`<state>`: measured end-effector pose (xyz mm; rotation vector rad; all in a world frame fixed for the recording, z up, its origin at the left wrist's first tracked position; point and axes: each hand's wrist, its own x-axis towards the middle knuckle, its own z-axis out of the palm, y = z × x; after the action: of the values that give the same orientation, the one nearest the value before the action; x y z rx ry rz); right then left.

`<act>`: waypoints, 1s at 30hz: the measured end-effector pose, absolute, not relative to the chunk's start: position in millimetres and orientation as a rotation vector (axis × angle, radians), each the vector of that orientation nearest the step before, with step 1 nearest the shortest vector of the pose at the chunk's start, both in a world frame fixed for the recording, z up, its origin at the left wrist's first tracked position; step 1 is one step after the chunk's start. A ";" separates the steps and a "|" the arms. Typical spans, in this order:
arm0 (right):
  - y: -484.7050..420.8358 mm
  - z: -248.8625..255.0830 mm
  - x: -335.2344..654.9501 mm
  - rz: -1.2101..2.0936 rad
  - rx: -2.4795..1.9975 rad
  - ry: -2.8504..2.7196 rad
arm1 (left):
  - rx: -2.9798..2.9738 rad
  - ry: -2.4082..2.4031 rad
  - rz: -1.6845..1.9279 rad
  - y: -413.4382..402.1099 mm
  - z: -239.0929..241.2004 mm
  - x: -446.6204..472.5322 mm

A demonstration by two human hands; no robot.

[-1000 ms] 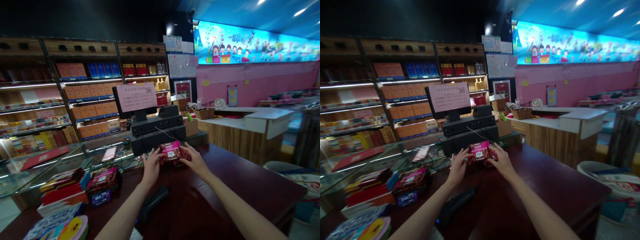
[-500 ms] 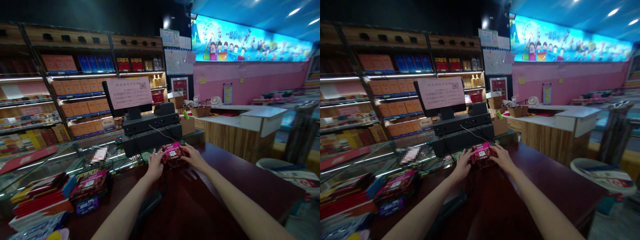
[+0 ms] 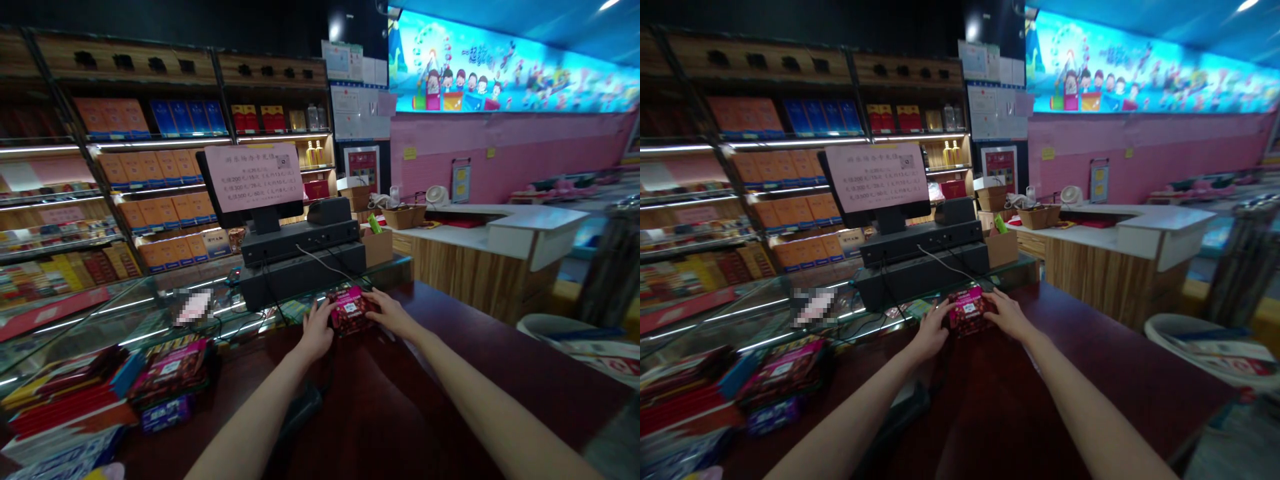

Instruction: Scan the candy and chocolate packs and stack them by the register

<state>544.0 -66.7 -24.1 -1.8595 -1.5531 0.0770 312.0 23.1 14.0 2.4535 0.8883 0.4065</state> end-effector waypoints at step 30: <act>-65.9 -35.3 553.7 0.214 -1.977 -1.530 | 2.460 0.908 0.372 32.0 0.1 311.6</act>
<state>553.7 -65.9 -35.3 -1.9770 -1.5300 0.2135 311.6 32.0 0.1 2.4603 0.9079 0.3723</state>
